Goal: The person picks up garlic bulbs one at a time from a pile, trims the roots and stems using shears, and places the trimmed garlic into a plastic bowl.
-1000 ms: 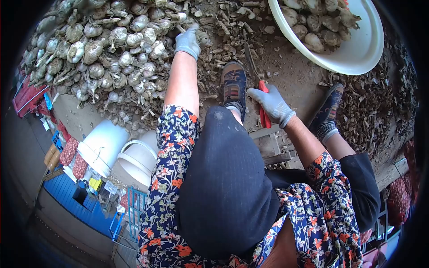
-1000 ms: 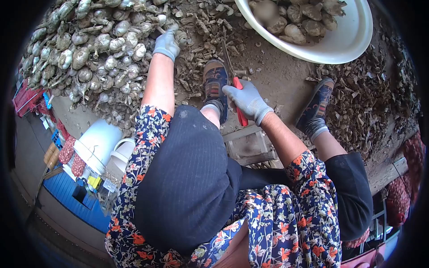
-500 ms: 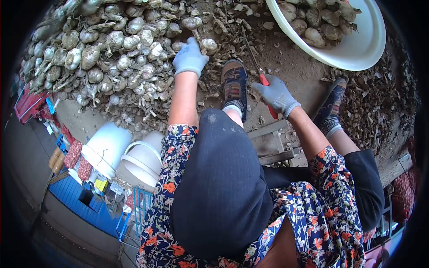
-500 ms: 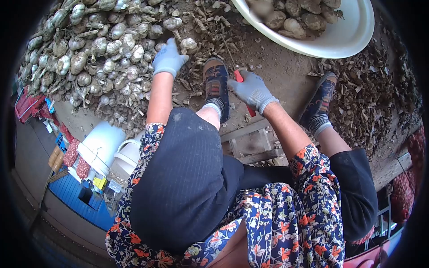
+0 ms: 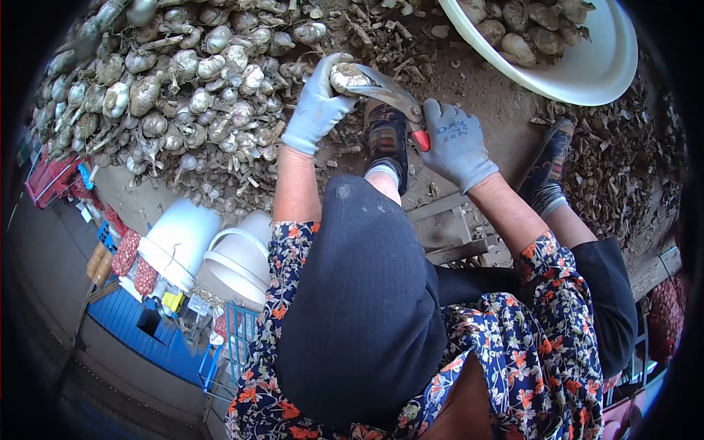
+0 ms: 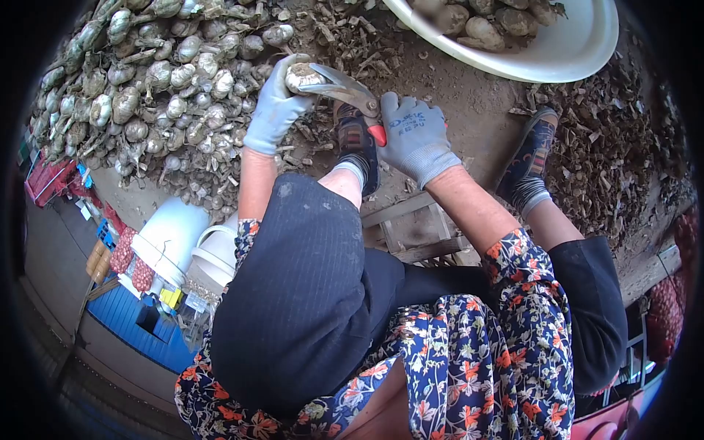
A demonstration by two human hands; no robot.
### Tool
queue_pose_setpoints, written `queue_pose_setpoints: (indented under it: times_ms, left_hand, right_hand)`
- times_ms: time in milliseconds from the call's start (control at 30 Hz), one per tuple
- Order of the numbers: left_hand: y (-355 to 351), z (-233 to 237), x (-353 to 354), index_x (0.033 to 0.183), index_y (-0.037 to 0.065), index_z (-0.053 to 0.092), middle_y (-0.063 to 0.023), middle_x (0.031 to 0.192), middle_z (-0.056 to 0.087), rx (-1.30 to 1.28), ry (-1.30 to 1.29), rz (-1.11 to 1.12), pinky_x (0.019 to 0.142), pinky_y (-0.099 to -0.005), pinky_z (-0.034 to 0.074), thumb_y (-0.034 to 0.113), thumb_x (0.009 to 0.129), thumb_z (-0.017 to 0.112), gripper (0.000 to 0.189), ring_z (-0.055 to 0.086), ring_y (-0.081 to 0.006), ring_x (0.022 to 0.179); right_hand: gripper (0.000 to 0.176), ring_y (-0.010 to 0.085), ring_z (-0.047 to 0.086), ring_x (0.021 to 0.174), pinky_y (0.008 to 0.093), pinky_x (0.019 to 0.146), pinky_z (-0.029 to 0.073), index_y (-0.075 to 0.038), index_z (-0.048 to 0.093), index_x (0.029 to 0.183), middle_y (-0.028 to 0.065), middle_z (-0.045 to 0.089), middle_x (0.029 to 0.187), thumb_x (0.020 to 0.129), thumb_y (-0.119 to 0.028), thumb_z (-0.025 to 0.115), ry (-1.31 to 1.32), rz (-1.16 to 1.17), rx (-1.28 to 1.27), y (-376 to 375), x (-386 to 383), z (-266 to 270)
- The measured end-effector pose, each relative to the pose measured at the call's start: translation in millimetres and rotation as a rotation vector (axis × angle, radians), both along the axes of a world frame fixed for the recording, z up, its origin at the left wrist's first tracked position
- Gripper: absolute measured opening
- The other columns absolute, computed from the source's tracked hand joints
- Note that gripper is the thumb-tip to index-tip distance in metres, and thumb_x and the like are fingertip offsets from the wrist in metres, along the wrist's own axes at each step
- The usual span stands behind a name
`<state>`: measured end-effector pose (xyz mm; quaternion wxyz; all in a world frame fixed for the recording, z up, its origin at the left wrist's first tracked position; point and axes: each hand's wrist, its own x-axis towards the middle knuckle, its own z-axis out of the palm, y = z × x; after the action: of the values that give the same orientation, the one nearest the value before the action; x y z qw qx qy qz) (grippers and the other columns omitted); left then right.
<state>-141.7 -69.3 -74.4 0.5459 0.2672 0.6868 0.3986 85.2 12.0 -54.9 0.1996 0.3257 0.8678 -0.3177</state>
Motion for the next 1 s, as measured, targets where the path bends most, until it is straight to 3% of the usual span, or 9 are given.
queue_pose_setpoints:
  times_ms: [133, 233, 367, 433, 567, 700, 767, 867, 1000]
  left_hand:
    - [11.3, 29.0, -7.8, 0.122, 0.001, 0.047, -0.0102, 0.11, 0.058, 0.027, 0.244, -0.209, 0.092, -0.0287, 0.045, 0.018, 0.061, 0.08, 0.071, 0.057, -0.0167, 0.102]
    - [13.8, 31.6, -1.9, 0.121, 0.0, 0.047, -0.0114, 0.107, 0.062, 0.045, 0.411, -0.212, 0.088, -0.0293, 0.048, 0.018, 0.062, 0.079, 0.069, 0.061, -0.0172, 0.097]
    - [15.0, 43.3, 13.7, 0.119, -0.001, 0.049, -0.0081, 0.103, 0.062, -0.052, 0.367, -0.155, 0.084, -0.0278, 0.049, 0.015, 0.062, 0.076, 0.065, 0.06, -0.0141, 0.094]
    - [17.3, 47.7, 17.3, 0.118, 0.0, 0.05, -0.0082, 0.098, 0.062, 0.022, 0.549, -0.225, 0.082, -0.0284, 0.049, 0.015, 0.064, 0.074, 0.061, 0.061, -0.0153, 0.09]
    - [16.4, 30.5, 15.3, 0.115, 0.002, 0.05, -0.0132, 0.091, 0.067, 0.023, 0.628, -0.236, 0.077, -0.0316, 0.052, 0.022, 0.063, 0.076, 0.061, 0.067, -0.0229, 0.083]
    - [12.9, 1.7, 6.6, 0.111, 0.002, 0.055, -0.0138, 0.088, 0.067, -0.12, 0.67, -0.241, 0.073, -0.0315, 0.053, 0.026, 0.063, 0.076, 0.058, 0.067, -0.0221, 0.078]
    - [12.6, -0.6, 5.4, 0.109, 0.0, 0.056, -0.0118, 0.089, 0.068, -0.143, 0.643, -0.206, 0.072, -0.0296, 0.052, 0.022, 0.064, 0.078, 0.055, 0.067, -0.0191, 0.079]
    - [6.5, 28.4, 7.4, 0.117, -0.002, 0.052, -0.0062, 0.098, 0.065, -0.073, -0.081, -0.005, 0.074, -0.0224, 0.05, 0.014, 0.069, 0.078, 0.057, 0.062, -0.0114, 0.085]
    - [3.0, 21.4, 4.6, 0.12, 0.0, 0.05, -0.007, 0.1, 0.064, 0.041, -0.078, 0.07, 0.069, -0.0215, 0.05, 0.008, 0.07, 0.075, 0.056, 0.062, -0.0116, 0.085]
  right_hand:
    - [0.044, 0.0336, 0.061, 0.093, 0.0475, 0.081, 0.045, -0.005, 0.048, 0.107, 0.0185, 0.061, 0.095, 0.083, -0.042, 0.057, 0.045, 0.0, 0.066, 10.3, 1.5, 14.0]
    - [0.047, 0.0339, 0.062, 0.092, 0.0494, 0.082, 0.044, -0.006, 0.048, 0.107, 0.0187, 0.061, 0.095, 0.082, -0.044, 0.058, 0.054, -0.02, -0.01, 14.1, -2.0, 25.7]
    - [0.046, 0.0342, 0.063, 0.089, 0.0472, 0.079, 0.046, -0.004, 0.049, 0.105, 0.0189, 0.062, 0.093, 0.082, -0.043, 0.057, 0.036, -0.005, -0.051, 11.3, -4.1, 25.8]
    - [0.045, 0.0342, 0.064, 0.087, 0.0462, 0.078, 0.048, -0.004, 0.05, 0.104, 0.0188, 0.063, 0.092, 0.082, -0.043, 0.057, 0.024, 0.003, -0.082, 11.1, -4.2, 23.6]
    - [0.042, 0.034, 0.065, 0.086, 0.0448, 0.075, 0.05, -0.004, 0.05, 0.102, 0.0195, 0.064, 0.09, 0.083, -0.041, 0.056, 0.005, 0.001, -0.113, 8.8, -7.6, 13.5]
    - [0.037, 0.0352, 0.065, 0.09, 0.0444, 0.079, 0.05, -0.003, 0.048, 0.104, 0.0224, 0.064, 0.095, 0.086, -0.035, 0.052, -0.068, -0.072, -0.302, -4.1, -21.8, -15.9]
    - [0.037, 0.0384, 0.063, 0.093, 0.0452, 0.083, 0.048, -0.001, 0.047, 0.105, 0.0249, 0.064, 0.098, 0.087, -0.034, 0.05, -0.098, -0.162, -0.401, -17.5, -25.1, -18.0]
    - [0.03, 0.0438, 0.061, 0.086, 0.0501, 0.076, 0.047, -0.004, 0.049, 0.1, 0.0263, 0.063, 0.089, 0.085, -0.03, 0.053, 0.025, -0.355, -0.305, -27.3, 1.8, -39.8]
    - [0.036, 0.0425, 0.062, 0.088, 0.0474, 0.081, 0.048, -0.001, 0.05, 0.103, 0.0267, 0.064, 0.09, 0.087, -0.033, 0.052, -0.026, -0.364, -0.316, -4.2, 28.0, -17.0]
